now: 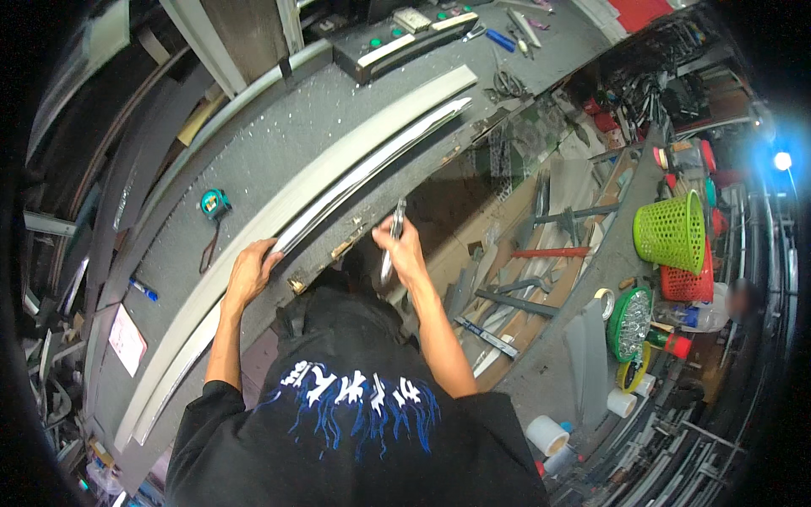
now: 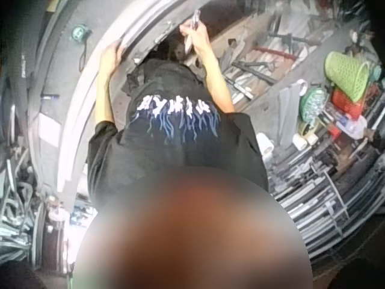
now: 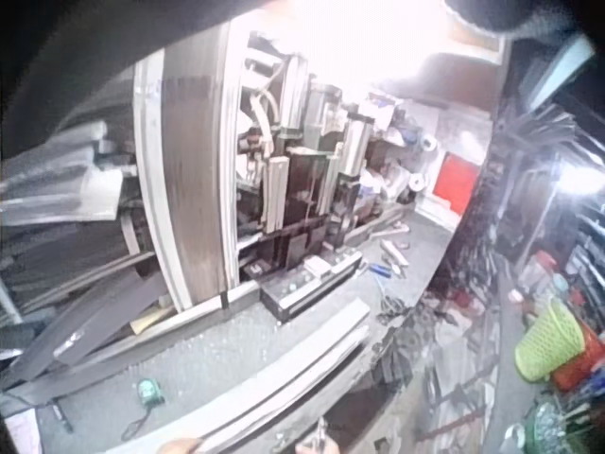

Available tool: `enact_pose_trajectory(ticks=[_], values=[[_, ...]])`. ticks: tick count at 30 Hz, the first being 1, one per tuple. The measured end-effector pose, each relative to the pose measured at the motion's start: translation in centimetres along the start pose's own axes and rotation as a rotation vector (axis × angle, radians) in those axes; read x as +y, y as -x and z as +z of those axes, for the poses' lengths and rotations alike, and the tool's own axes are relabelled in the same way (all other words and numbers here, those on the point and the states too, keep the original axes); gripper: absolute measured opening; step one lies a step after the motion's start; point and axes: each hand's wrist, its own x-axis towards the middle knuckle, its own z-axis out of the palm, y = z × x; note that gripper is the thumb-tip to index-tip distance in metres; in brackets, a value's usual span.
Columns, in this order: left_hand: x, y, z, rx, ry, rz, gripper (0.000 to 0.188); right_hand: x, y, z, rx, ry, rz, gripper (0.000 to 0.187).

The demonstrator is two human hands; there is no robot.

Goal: The person assembles a long white window frame by inserting small metal clips into grooves along its length using a handheld crimping tool. They repeatedly position the tool, squeeze to secure each clip, and move along the frame to the next insertion point.

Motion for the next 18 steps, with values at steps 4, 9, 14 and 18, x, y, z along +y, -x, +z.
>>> enact_pose_trajectory(ticks=[4, 9, 14, 18], values=[[0.1, 0.7, 0.9, 0.07, -0.015, 0.015, 0.034, -1.6, -3.8, 1.0, 0.009, 0.019, 0.019, 0.022], [0.2, 0.3, 0.6, 0.036, 0.011, -0.041, 0.033, -3.1, -5.7, 2.8, 0.014, 0.28, -0.073, 0.02], [0.6, 0.3, 0.4, 0.009, 0.069, -0.127, 0.031, -6.6, -6.2, 4.1, -0.114, 0.988, -0.581, 0.034], [0.3, 0.1, 0.3, -0.019, 0.133, -0.152, 0.032, -8.2, -8.1, 5.1, -0.522, 1.121, -0.862, 0.048]])
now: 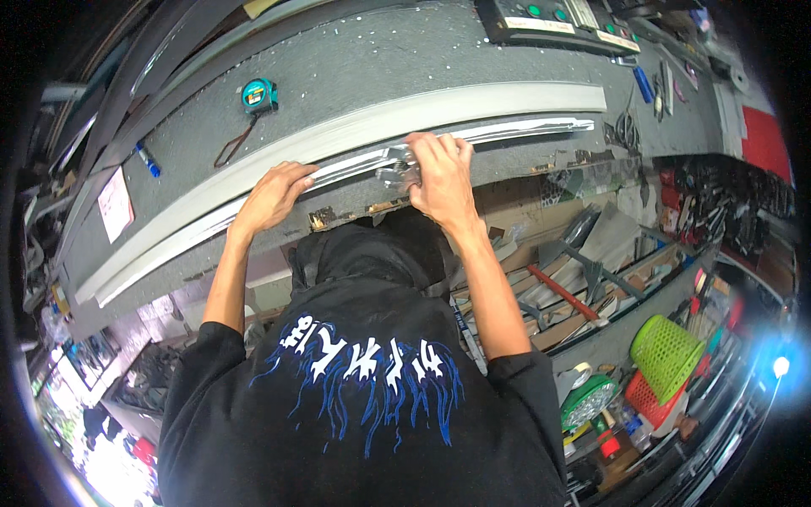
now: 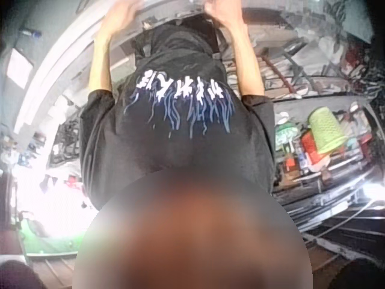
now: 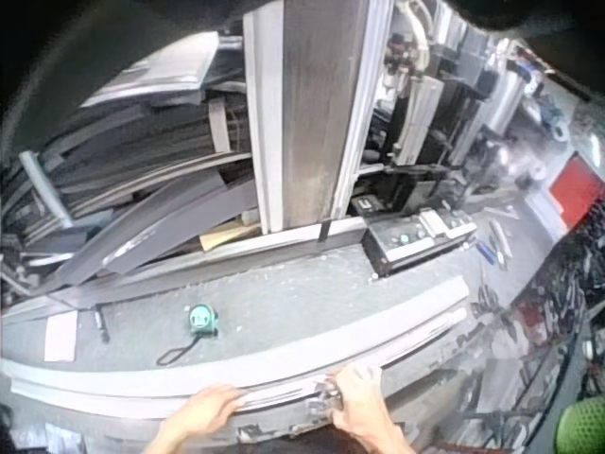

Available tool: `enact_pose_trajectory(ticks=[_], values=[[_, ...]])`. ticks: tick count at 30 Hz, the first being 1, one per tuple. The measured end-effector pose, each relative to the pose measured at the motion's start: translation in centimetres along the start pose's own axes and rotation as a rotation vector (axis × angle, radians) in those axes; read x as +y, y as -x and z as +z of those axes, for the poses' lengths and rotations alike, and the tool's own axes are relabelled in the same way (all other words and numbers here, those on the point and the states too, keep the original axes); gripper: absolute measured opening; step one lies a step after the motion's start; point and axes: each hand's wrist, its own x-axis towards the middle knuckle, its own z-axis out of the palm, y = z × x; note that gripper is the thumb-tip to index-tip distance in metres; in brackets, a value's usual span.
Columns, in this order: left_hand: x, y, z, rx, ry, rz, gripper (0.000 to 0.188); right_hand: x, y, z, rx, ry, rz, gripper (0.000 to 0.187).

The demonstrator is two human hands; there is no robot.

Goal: The person assembles a long white window frame by inserting small metal clips into grooves along its length using a handheld crimping tool. They repeatedly position the tool, squeeze to secure each clip, and move along the frame to the next insertion point.

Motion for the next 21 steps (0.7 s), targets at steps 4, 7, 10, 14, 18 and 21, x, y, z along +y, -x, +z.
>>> enact_pose_trajectory(ticks=[4, 7, 10, 14, 18, 21], values=[[-0.1, -0.3, -0.4, -0.061, -0.014, -0.02, 0.035, 1.3, -1.2, 0.9, -0.189, 0.094, -0.177, 0.046], [-0.1, -0.5, -1.1, -0.107, -0.02, -0.08, 0.035, 2.3, -1.4, 1.4, -0.235, 0.087, -0.24, 0.045], [0.6, 0.9, -0.8, 0.092, 0.152, -0.173, 0.032, 3.3, -1.7, 1.4, -0.204, 0.027, -0.273, 0.044], [1.2, 5.4, 1.0, 0.626, 0.171, -0.365, 0.025, 3.9, -2.9, 1.4, -0.234, -0.028, -0.265, 0.039], [1.4, 10.3, 5.3, 1.037, 0.358, -0.75, 0.023, 4.2, -4.2, 1.0, -0.314, -0.076, -0.236, 0.034], [1.3, 10.7, 8.7, 1.058, 0.746, -0.879, 0.027, 4.2, -4.8, 0.9, -0.319, -0.113, -0.229, 0.031]])
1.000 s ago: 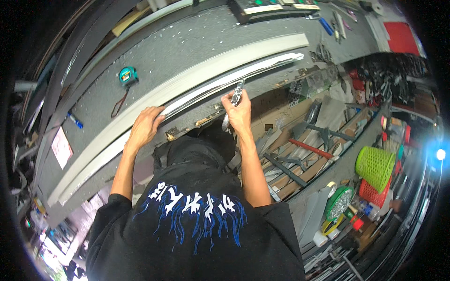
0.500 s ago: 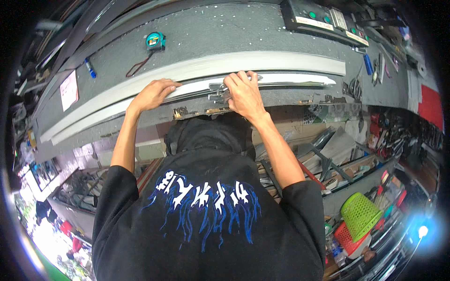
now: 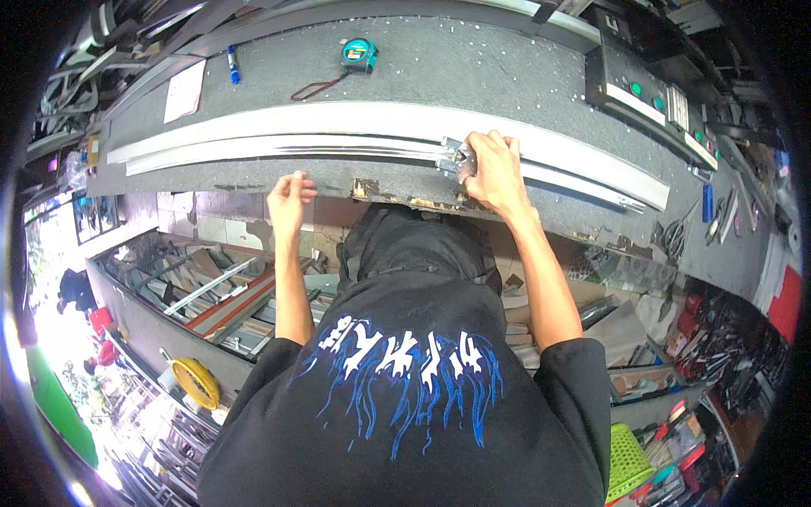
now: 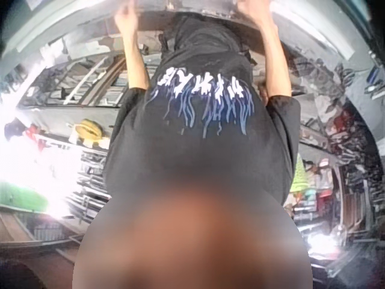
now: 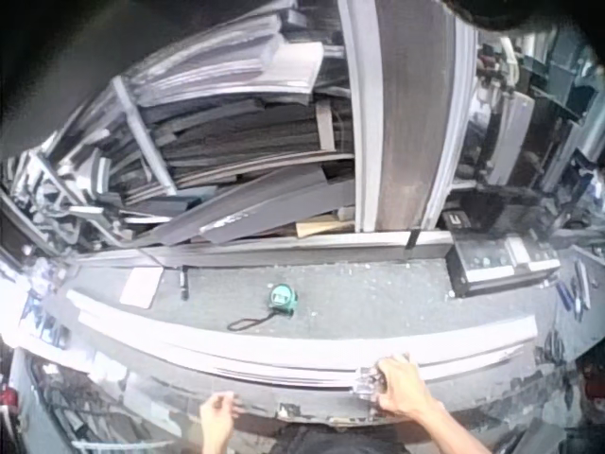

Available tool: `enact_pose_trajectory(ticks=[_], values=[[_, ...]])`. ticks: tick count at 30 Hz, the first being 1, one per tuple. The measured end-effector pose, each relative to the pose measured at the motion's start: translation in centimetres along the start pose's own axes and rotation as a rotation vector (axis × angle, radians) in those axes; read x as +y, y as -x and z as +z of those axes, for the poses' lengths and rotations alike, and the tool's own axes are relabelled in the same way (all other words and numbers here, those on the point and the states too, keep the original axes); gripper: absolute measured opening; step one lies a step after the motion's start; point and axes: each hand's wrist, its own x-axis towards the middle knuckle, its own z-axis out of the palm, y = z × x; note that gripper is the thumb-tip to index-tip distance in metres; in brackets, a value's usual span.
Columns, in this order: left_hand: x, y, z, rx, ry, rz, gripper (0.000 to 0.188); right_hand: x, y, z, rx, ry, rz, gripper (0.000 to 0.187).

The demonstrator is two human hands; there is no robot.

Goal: The person assembles a long white window frame by inserting small metal clips into grooves along its length using a handheld crimping tool. They repeatedly position the tool, squeeze to secure each clip, and move along the frame to the next insertion point.

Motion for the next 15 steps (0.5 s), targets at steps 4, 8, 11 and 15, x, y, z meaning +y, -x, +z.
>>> enact_pose_trajectory(ticks=[4, 8, 11, 15], values=[[-0.2, 0.4, 4.0, -0.049, 0.431, -0.036, 0.034, 0.3, 0.0, 0.2, -0.081, 0.013, 0.027, 0.042], [2.9, 0.5, 5.9, -0.083, 0.867, -0.217, 0.06, 1.4, 0.3, 1.3, -0.093, 0.112, 0.012, 0.044], [4.7, 1.1, 6.4, -0.072, 0.954, -0.229, 0.074, 1.9, 0.5, 1.3, -0.027, -0.003, -0.049, 0.037], [5.3, 1.6, 7.2, -0.009, 1.052, -0.239, 0.035, 1.4, 0.5, 1.2, 0.037, -0.006, -0.074, 0.041]])
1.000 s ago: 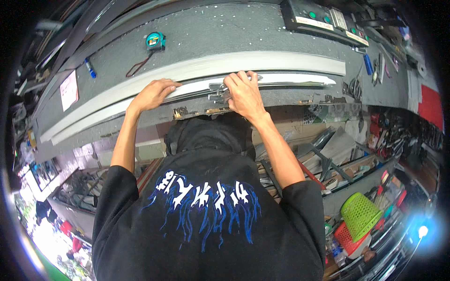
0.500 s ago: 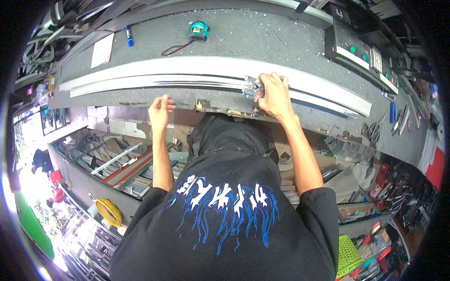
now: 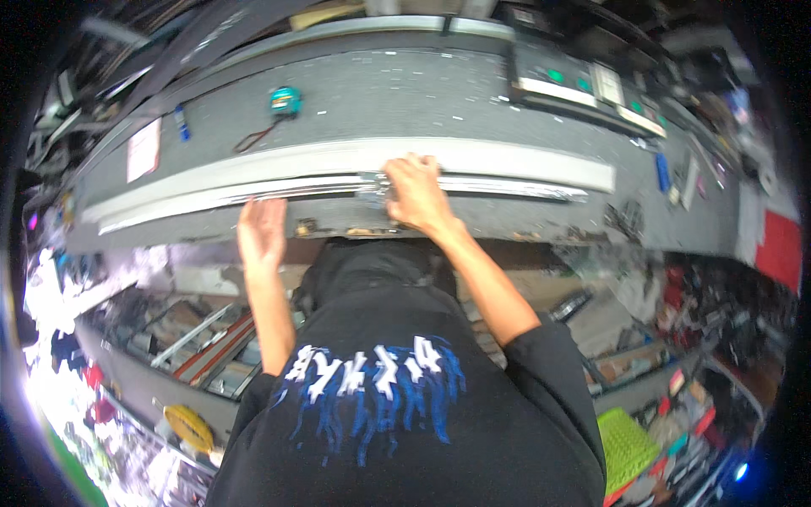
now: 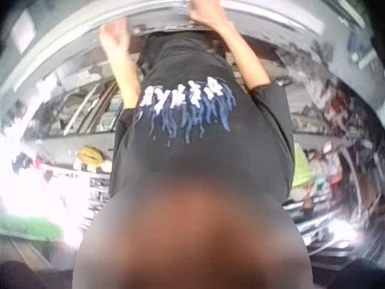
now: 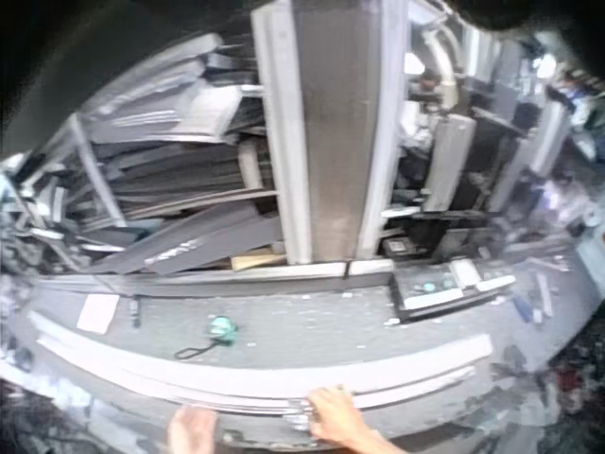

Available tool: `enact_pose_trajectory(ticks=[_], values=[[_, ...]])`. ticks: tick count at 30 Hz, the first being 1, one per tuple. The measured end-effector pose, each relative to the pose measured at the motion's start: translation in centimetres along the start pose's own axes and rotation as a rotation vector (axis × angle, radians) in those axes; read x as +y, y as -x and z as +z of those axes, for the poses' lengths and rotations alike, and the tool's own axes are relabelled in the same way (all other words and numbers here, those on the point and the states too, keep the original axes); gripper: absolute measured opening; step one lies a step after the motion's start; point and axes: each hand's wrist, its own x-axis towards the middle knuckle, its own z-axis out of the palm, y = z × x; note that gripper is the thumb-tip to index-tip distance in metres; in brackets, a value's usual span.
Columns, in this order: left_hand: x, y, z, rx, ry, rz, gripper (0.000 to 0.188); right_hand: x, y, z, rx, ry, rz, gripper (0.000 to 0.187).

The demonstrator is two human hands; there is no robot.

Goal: The person assembles a long white window frame by inserting small metal clips into grooves along its length using a handheld crimping tool. They repeatedly position the tool, squeeze to secure each clip, and move along the frame to the next insertion point.

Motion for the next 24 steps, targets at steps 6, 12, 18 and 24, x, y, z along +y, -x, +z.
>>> enact_pose_trajectory(ticks=[6, 12, 18, 24], values=[[-1.1, 0.9, 1.0, 0.023, -0.074, 0.106, 0.064, -0.6, 0.0, -0.4, 0.025, -0.044, 0.008, 0.04], [-2.2, -0.3, -0.4, 0.242, -0.11, 0.102, 0.05, -0.4, 0.5, -0.5, 0.038, -0.022, -0.105, 0.041], [-3.7, -2.1, -2.3, 0.351, -0.26, 0.182, 0.021, -0.6, 1.4, -1.2, -0.028, 0.022, -0.246, 0.045], [-3.1, -1.8, -1.8, 0.422, -0.314, 0.135, 0.034, -0.1, 0.5, -1.8, -0.1, -0.022, -0.339, 0.041]])
